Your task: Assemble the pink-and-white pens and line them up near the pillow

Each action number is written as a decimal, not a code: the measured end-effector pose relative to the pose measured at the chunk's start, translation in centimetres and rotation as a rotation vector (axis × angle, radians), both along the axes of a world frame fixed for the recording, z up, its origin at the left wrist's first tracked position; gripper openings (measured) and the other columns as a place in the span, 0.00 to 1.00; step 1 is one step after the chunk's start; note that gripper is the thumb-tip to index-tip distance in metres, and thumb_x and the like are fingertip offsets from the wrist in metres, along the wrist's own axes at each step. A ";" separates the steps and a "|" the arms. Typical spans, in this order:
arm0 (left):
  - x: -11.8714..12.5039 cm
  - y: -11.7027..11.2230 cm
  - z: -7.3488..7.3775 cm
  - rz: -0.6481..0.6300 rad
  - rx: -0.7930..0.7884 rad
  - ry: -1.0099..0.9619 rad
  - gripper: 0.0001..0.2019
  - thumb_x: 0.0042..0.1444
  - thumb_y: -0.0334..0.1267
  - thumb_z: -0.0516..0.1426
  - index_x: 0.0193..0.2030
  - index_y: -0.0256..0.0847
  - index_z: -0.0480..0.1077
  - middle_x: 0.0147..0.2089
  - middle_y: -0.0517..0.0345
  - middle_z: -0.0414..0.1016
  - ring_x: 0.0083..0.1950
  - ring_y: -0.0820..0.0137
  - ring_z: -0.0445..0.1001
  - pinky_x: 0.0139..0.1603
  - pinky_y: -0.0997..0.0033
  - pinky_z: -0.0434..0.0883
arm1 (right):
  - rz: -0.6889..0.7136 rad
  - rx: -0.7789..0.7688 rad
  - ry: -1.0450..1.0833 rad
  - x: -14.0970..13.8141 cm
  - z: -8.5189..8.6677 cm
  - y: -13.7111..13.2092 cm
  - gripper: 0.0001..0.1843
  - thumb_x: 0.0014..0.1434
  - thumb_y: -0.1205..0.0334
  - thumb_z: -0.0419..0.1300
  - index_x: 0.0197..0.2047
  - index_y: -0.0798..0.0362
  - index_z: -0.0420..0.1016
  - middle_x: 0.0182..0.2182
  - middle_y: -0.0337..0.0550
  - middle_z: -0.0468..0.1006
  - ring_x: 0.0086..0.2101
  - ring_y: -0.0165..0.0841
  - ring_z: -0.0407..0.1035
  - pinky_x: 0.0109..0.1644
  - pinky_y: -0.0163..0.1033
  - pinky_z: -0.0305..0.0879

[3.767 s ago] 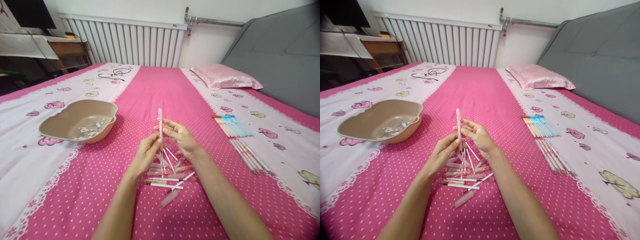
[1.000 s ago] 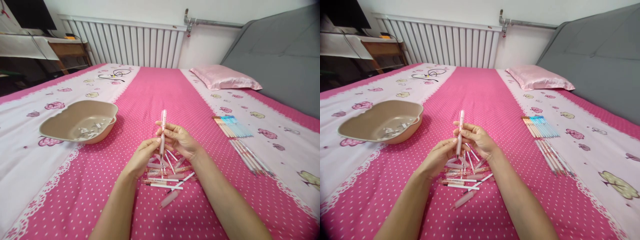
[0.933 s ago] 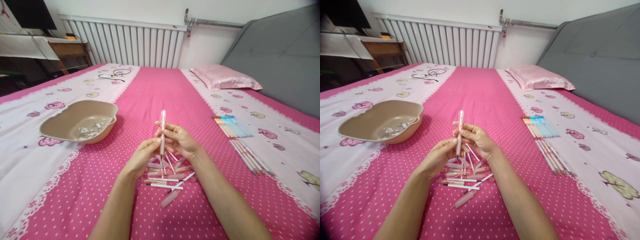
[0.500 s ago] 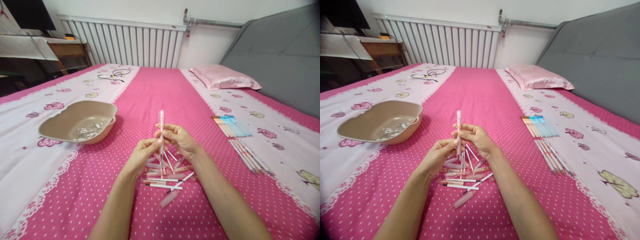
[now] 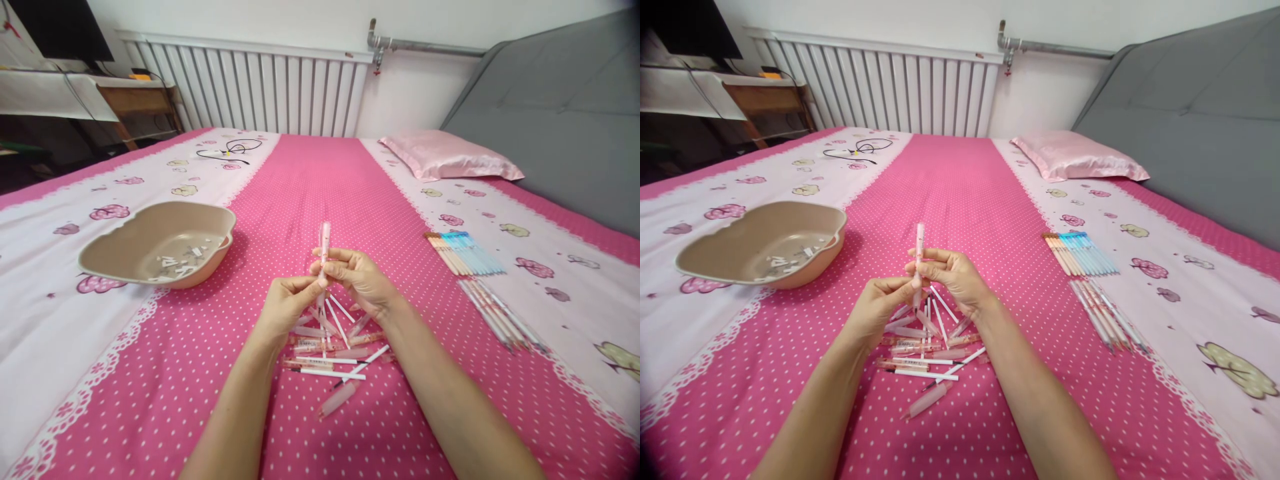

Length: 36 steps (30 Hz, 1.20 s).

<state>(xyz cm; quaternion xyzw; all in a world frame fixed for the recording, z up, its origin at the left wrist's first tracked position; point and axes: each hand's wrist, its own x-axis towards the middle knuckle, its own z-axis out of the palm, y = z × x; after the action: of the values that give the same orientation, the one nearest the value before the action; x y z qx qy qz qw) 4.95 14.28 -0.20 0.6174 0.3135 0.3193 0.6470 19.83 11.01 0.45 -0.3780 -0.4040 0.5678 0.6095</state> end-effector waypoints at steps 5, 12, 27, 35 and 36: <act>0.2 0.0 -0.1 0.041 0.064 0.021 0.16 0.46 0.48 0.61 0.22 0.34 0.74 0.19 0.60 0.68 0.23 0.76 0.63 0.27 0.75 0.59 | -0.021 0.007 -0.011 0.0 -0.3 0.2 0.17 0.44 0.62 0.69 0.41 0.50 0.78 0.29 0.39 0.80 0.30 0.28 0.73 0.38 0.35 0.70; 0.3 0.2 -0.2 0.130 0.241 0.141 0.16 0.46 0.47 0.61 0.28 0.33 0.78 0.18 0.60 0.69 0.22 0.76 0.62 0.24 0.76 0.57 | -0.065 0.004 -0.022 -0.3 -0.3 0.3 0.17 0.43 0.62 0.70 0.39 0.50 0.78 0.29 0.38 0.80 0.28 0.27 0.73 0.37 0.35 0.70; 0.5 0.0 -0.8 0.330 0.420 0.280 0.15 0.48 0.46 0.59 0.29 0.35 0.78 0.23 0.57 0.76 0.22 0.74 0.69 0.23 0.77 0.62 | -0.153 0.021 -0.092 -1.2 0.1 0.3 0.16 0.41 0.60 0.69 0.37 0.53 0.77 0.29 0.40 0.81 0.30 0.30 0.74 0.39 0.38 0.71; 0.6 -0.1 -0.5 0.386 0.410 0.290 0.11 0.44 0.43 0.61 0.27 0.36 0.78 0.23 0.55 0.78 0.23 0.71 0.73 0.22 0.78 0.64 | -0.142 0.019 -0.090 -1.4 0.1 0.3 0.17 0.40 0.60 0.70 0.36 0.54 0.77 0.29 0.40 0.81 0.30 0.31 0.75 0.39 0.39 0.72; 0.6 -0.2 -0.5 0.389 0.407 0.294 0.11 0.44 0.43 0.61 0.26 0.36 0.78 0.23 0.55 0.78 0.23 0.71 0.73 0.22 0.78 0.64 | -0.142 0.016 -0.090 -1.4 0.1 0.3 0.18 0.40 0.59 0.70 0.36 0.54 0.77 0.28 0.40 0.81 0.30 0.31 0.75 0.38 0.39 0.72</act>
<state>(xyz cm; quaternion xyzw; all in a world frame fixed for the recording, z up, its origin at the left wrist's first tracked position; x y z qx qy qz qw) 5.57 14.12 -0.69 0.7023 0.4455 0.4004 0.3847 18.46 11.28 0.55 -0.4259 -0.4078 0.5022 0.6326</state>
